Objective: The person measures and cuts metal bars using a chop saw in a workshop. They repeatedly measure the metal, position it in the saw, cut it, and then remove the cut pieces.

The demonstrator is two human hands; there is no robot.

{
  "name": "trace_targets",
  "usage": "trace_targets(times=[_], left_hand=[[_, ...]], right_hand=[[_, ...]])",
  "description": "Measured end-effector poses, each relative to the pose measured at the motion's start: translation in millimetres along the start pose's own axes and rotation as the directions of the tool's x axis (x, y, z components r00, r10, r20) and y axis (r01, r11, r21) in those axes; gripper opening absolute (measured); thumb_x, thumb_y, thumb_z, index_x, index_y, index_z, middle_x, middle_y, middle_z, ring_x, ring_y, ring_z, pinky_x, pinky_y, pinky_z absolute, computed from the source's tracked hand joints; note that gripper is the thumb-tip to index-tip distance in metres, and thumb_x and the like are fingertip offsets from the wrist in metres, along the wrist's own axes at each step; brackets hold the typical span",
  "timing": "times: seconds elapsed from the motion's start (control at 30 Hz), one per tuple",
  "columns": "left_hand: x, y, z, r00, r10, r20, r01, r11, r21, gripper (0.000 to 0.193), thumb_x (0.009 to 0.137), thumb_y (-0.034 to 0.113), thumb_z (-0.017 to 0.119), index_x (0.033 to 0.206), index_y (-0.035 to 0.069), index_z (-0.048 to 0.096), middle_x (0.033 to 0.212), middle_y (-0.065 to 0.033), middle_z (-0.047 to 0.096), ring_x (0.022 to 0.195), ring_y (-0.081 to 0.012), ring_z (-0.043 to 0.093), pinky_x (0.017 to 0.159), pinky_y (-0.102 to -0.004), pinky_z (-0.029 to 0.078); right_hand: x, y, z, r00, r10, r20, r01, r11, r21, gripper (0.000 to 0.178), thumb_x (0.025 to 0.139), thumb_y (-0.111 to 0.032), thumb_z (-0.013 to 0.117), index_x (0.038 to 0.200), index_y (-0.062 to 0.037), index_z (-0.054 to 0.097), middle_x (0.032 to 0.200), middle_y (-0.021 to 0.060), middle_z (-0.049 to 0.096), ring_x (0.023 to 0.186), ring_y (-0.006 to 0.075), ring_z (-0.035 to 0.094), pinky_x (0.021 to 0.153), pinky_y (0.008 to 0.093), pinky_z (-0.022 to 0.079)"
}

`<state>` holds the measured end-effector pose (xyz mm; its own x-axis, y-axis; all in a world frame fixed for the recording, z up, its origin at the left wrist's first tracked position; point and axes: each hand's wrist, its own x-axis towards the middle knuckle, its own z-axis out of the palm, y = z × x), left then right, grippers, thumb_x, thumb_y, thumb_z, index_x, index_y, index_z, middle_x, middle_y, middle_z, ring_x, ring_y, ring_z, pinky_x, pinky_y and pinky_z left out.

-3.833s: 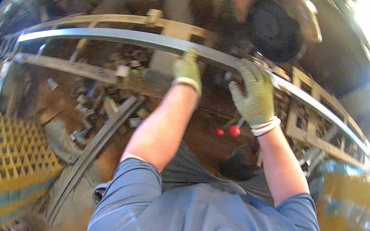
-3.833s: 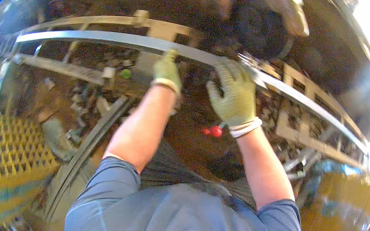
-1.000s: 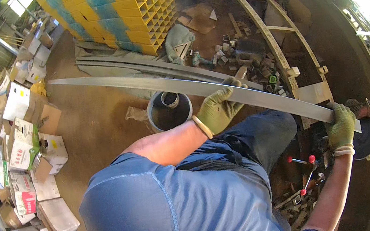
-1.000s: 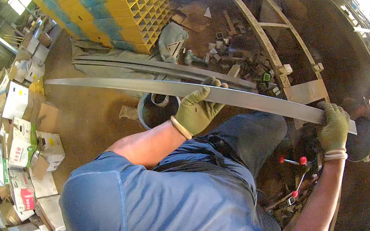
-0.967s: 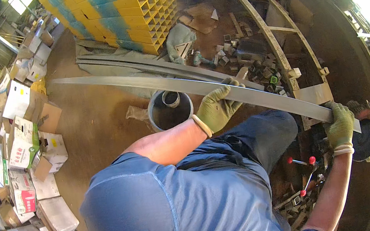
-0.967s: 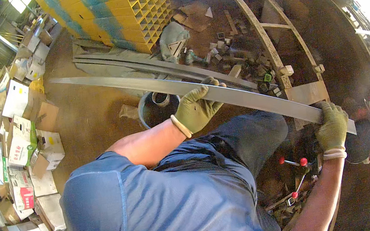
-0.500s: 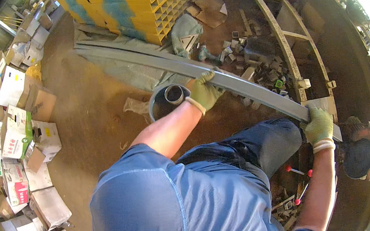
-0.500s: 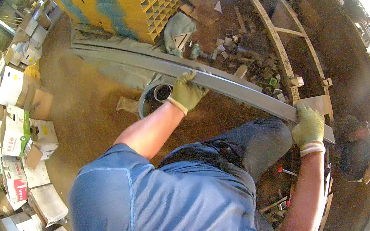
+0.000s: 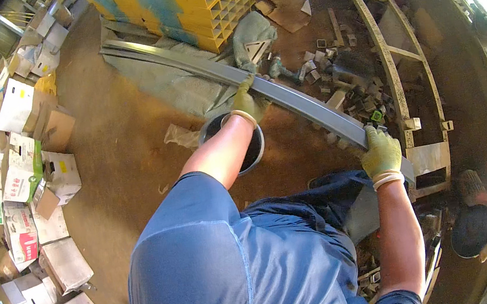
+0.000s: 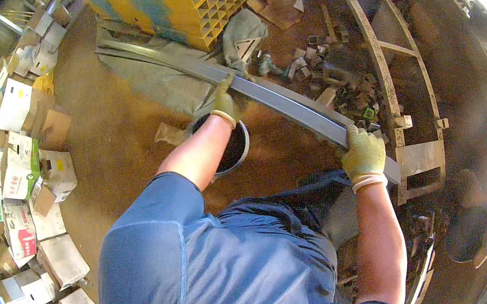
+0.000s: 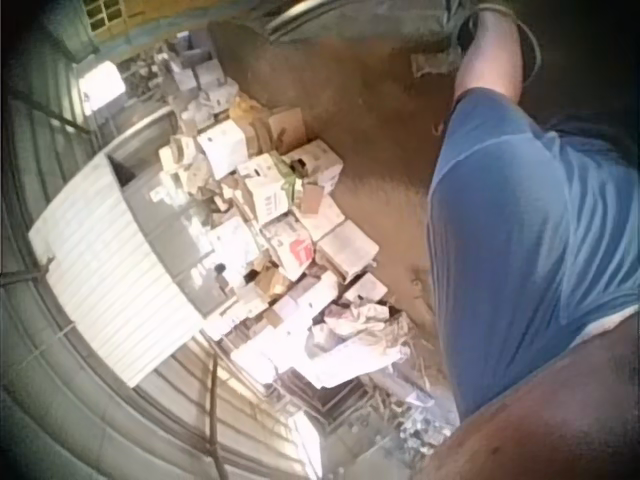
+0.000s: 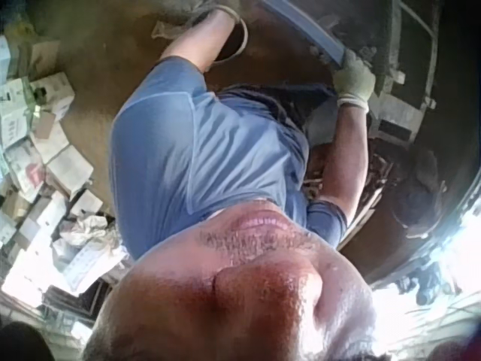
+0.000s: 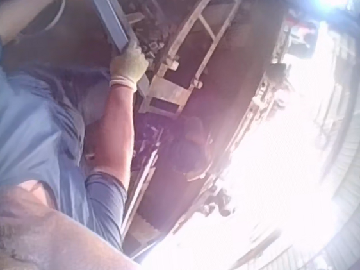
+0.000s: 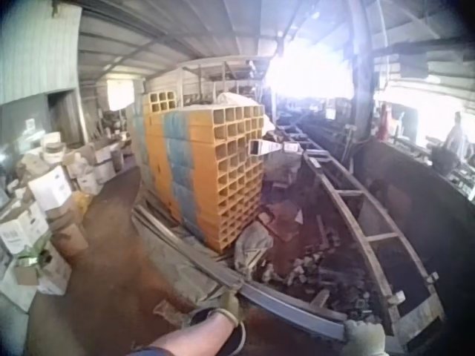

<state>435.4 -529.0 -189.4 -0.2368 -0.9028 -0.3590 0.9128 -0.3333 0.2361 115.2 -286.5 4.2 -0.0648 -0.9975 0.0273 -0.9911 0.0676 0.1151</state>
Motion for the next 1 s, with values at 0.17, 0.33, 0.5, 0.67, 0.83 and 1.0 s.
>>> trace_targets(times=[0.17,0.33,0.5,0.67,0.83,1.0], left_hand=[[-72.2,-100.7,23.1,0.987,-0.115,-0.116,0.153,0.901,0.406,0.059,0.105,0.046,0.083,0.146,0.005,0.073,0.155,-0.0147,0.07,0.147,-0.0311,0.058,0.131,-0.0478,0.039],[-113.4,-200.2,49.2,0.922,-0.152,-0.356,0.359,0.678,0.642,0.076,0.096,0.048,0.092,0.153,0.004,0.068,0.163,-0.0186,0.064,0.15,-0.0327,0.052,0.13,-0.0463,0.033],[-18.9,-179.7,2.2,0.878,-0.283,-0.387,0.416,0.851,0.322,0.067,0.094,0.047,0.095,0.146,0.014,0.069,0.148,-0.0104,0.072,0.135,-0.0327,0.061,0.123,-0.0575,0.042],[68.2,-140.4,-37.1,0.901,-0.073,-0.427,0.221,0.925,0.31,0.066,0.097,0.043,0.094,0.152,0.023,0.065,0.154,-0.0061,0.07,0.141,-0.0322,0.062,0.129,-0.0638,0.036],[110.8,-135.1,-55.0,0.806,-0.013,-0.592,0.319,0.851,0.417,0.078,0.093,0.048,0.096,0.156,0.022,0.057,0.154,-0.0088,0.06,0.139,-0.0351,0.055,0.125,-0.0571,0.047],[143.7,-142.1,-68.9,0.76,0.041,-0.649,0.333,0.833,0.442,0.07,0.098,0.052,0.089,0.155,0.025,0.058,0.148,-0.0108,0.063,0.138,-0.035,0.058,0.123,-0.0582,0.053]], right_hand=[[-4.1,14.8,58.6,0.992,-0.049,-0.117,0.046,0.999,-0.026,0.041,0.088,-0.013,0.077,0.129,-0.014,0.07,0.106,0.0097,0.076,0.102,0.0362,0.076,0.085,0.053,0.056],[-1.9,-6.8,71.5,0.998,0.039,-0.057,-0.035,0.997,0.067,0.043,0.091,-0.01,0.073,0.134,-0.0124,0.07,0.113,0.0117,0.077,0.108,0.038,0.075,0.09,0.0538,0.057],[-2.9,-26.2,36.6,0.936,0.019,-0.351,0.09,0.952,0.293,0.056,0.092,-0.02,0.081,0.146,-0.0088,0.07,0.138,0.0173,0.076,0.126,0.042,0.071,0.113,0.0534,0.055],[-48.4,-7.0,24.7,0.906,0.23,-0.357,0.032,0.802,0.597,0.041,0.094,-0.011,0.081,0.135,-0.0048,0.077,0.137,0.0194,0.078,0.126,0.0428,0.074,0.111,0.0534,0.058],[-101.8,3.7,9.1,0.805,0.501,-0.317,-0.099,0.641,0.761,0.036,0.099,0.002,0.078,0.135,-0.0007,0.078,0.14,0.0193,0.078,0.131,0.0357,0.075,0.114,0.0445,0.059],[-142.4,21.9,11.2,0.707,0.649,-0.279,-0.137,0.513,0.847,0.037,0.102,0.012,0.072,0.137,0.0039,0.077,0.144,0.0174,0.076,0.135,0.029,0.073,0.119,0.04,0.057]])
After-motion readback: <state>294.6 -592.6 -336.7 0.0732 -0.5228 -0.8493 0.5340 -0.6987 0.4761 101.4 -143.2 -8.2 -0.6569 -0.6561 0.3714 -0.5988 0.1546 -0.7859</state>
